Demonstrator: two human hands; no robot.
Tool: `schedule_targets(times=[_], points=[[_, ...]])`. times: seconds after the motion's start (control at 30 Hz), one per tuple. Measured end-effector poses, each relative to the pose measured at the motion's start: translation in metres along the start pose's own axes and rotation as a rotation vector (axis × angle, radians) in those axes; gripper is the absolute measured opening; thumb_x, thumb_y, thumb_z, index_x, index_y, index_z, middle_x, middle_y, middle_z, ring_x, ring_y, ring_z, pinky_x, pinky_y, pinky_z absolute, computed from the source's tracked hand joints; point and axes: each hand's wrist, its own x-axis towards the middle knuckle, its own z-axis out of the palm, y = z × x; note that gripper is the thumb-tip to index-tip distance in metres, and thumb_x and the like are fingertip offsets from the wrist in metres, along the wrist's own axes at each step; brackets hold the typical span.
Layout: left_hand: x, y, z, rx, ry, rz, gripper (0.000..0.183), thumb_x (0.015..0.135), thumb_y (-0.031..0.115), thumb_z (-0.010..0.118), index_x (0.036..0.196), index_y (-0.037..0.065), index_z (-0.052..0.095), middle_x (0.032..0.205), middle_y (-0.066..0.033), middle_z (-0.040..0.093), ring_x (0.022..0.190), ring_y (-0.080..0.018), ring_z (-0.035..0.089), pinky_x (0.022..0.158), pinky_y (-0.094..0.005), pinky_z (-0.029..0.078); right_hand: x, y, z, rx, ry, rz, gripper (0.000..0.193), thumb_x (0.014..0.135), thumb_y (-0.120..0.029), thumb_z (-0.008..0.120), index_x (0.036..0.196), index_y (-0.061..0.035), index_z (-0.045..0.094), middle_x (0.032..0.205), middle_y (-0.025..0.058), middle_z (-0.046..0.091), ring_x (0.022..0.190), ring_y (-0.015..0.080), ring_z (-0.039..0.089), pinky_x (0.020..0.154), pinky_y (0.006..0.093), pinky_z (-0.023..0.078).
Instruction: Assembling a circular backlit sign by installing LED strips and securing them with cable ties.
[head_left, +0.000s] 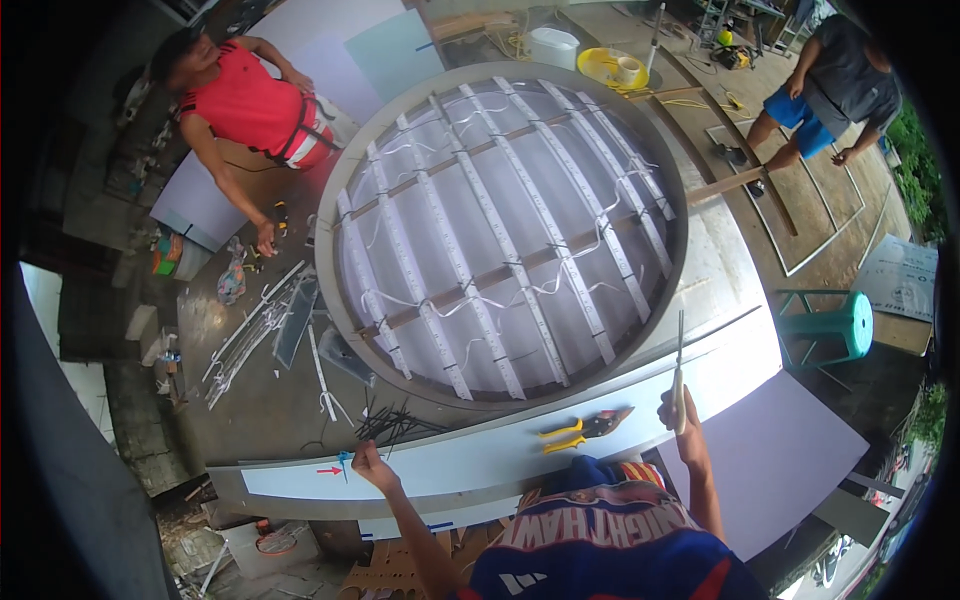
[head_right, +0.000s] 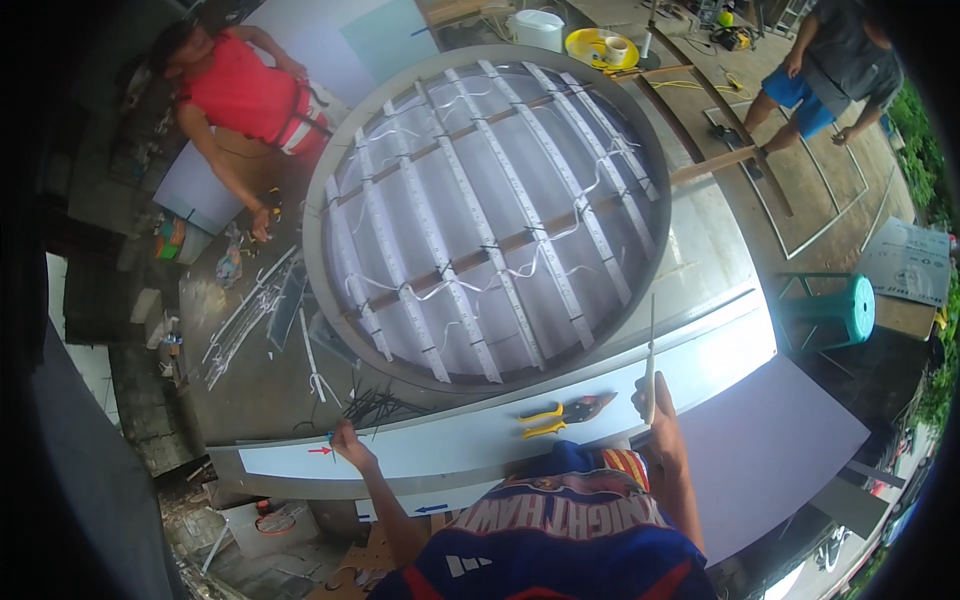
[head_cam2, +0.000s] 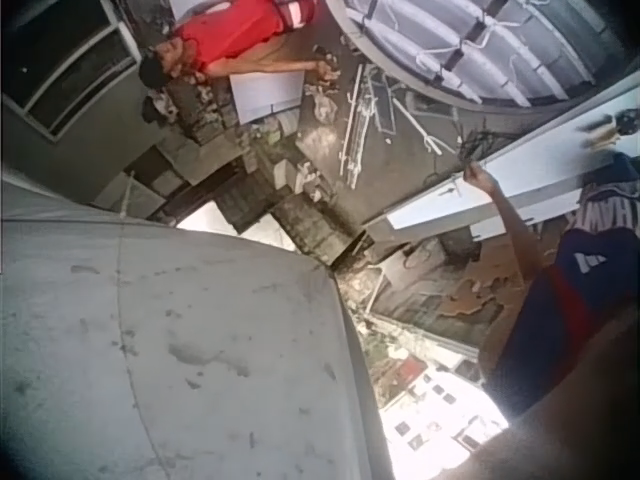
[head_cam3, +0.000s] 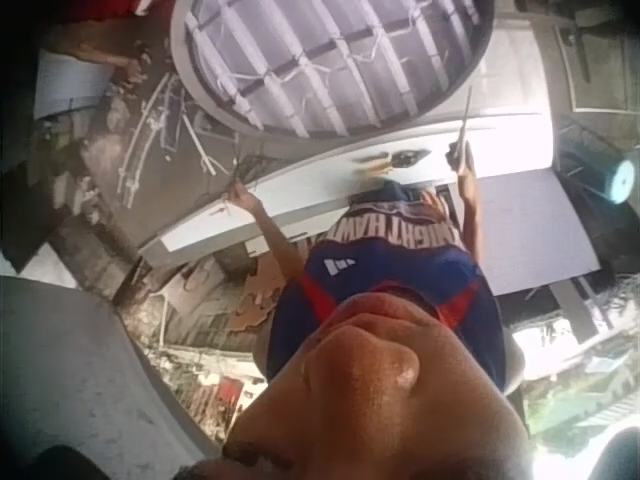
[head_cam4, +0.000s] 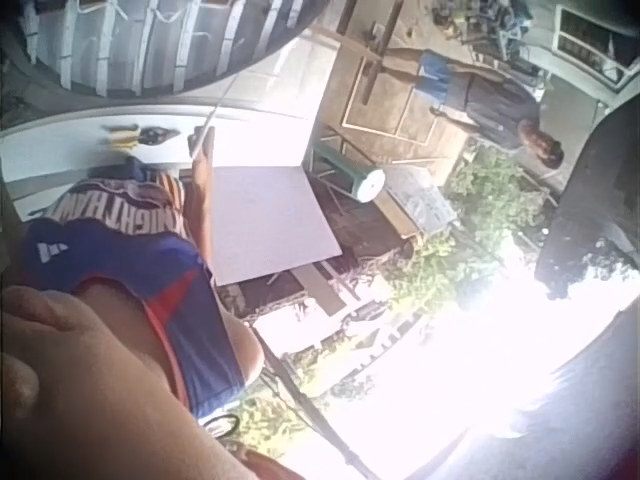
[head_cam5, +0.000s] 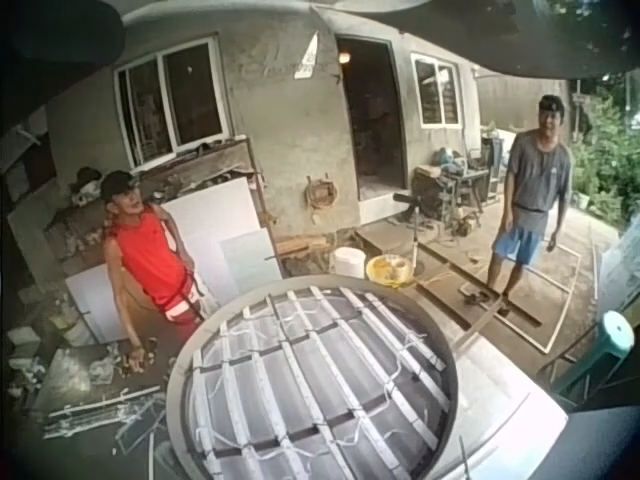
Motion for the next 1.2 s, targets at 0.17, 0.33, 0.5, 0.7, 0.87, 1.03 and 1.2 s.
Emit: schedule_targets(times=[0.17,0.33,0.5,0.7,0.87,1.03,1.2], points=[[0.005,-0.052,-0.020,0.150,-0.130,-0.042,0.012,0.085,0.004,0.058,0.074,-0.002,0.060,0.063,-0.0021,0.052,0.063,-0.0074,0.045,0.059,-0.0260,0.037,0.000,-0.002,0.034,0.001,-0.199,-0.038,0.055,0.089,-0.051,0.057,0.112,-0.0023,0.048,0.082,0.0008,0.044,0.072,0.0104,0.042,0.064,0.0250,0.035],[0.009,-0.102,-0.019,0.208,-0.230,-0.007,0.008,0.085,0.004,0.059,0.079,-0.001,0.062,0.071,-0.0062,0.056,0.065,-0.0142,0.053,0.063,-0.0298,0.043,-0.022,-0.008,0.069,0.077,-0.211,-0.064,0.059,0.088,-0.056,0.057,0.109,-0.0018,0.050,0.087,0.0034,0.048,0.072,0.0118,0.046,0.065,0.0273,0.039],[0.010,-0.097,-0.015,0.388,0.020,0.092,0.011,0.087,0.009,0.063,0.088,-0.002,0.064,0.085,-0.0142,0.061,0.082,-0.0271,0.059,0.076,-0.0394,0.047,-0.055,-0.019,0.083,0.110,-0.205,-0.099,0.070,0.083,-0.069,0.054,0.103,-0.0020,0.050,0.080,0.0058,0.052,0.068,0.0144,0.050,0.061,0.0284,0.041],[-0.033,-0.089,0.005,0.328,0.035,-0.013,0.019,0.088,0.010,0.062,0.094,-0.007,0.066,0.093,-0.0193,0.064,0.087,-0.0303,0.061,0.078,-0.0404,0.048,-0.107,-0.021,0.067,0.112,-0.153,-0.270,0.069,0.087,-0.067,0.050,0.091,0.0014,0.056,0.069,0.0051,0.052,0.060,0.0133,0.049,0.055,0.0284,0.042],[-0.071,-0.068,0.034,0.202,-0.067,0.057,0.014,0.089,0.006,0.061,0.093,-0.007,0.063,0.091,-0.0174,0.061,0.083,-0.0299,0.060,0.076,-0.0395,0.048,-0.145,0.001,0.037,0.110,-0.063,-0.091,0.052,0.083,-0.042,0.066,0.099,0.0074,0.060,0.077,0.0099,0.062,0.073,0.0198,0.062,0.067,0.0316,0.050],[-0.101,-0.010,0.059,0.174,-0.147,0.089,0.012,0.089,0.005,0.061,0.092,-0.007,0.062,0.088,-0.0164,0.059,0.083,-0.0288,0.058,0.075,-0.0392,0.047,-0.142,0.016,0.002,0.072,-0.114,-0.033,0.040,0.080,-0.031,0.065,0.091,0.0072,0.063,0.078,0.0116,0.064,0.074,0.0199,0.063,0.067,0.0317,0.050],[-0.129,0.020,0.074,0.204,-0.143,0.203,0.010,0.089,0.004,0.061,0.092,-0.006,0.061,0.089,-0.0144,0.060,0.085,-0.0263,0.057,0.076,-0.0371,0.046,-0.118,0.013,-0.041,0.038,-0.063,0.081,0.036,0.078,-0.024,0.065,0.098,0.0071,0.064,0.081,0.0110,0.066,0.073,0.0177,0.062,0.068,0.0296,0.049]])
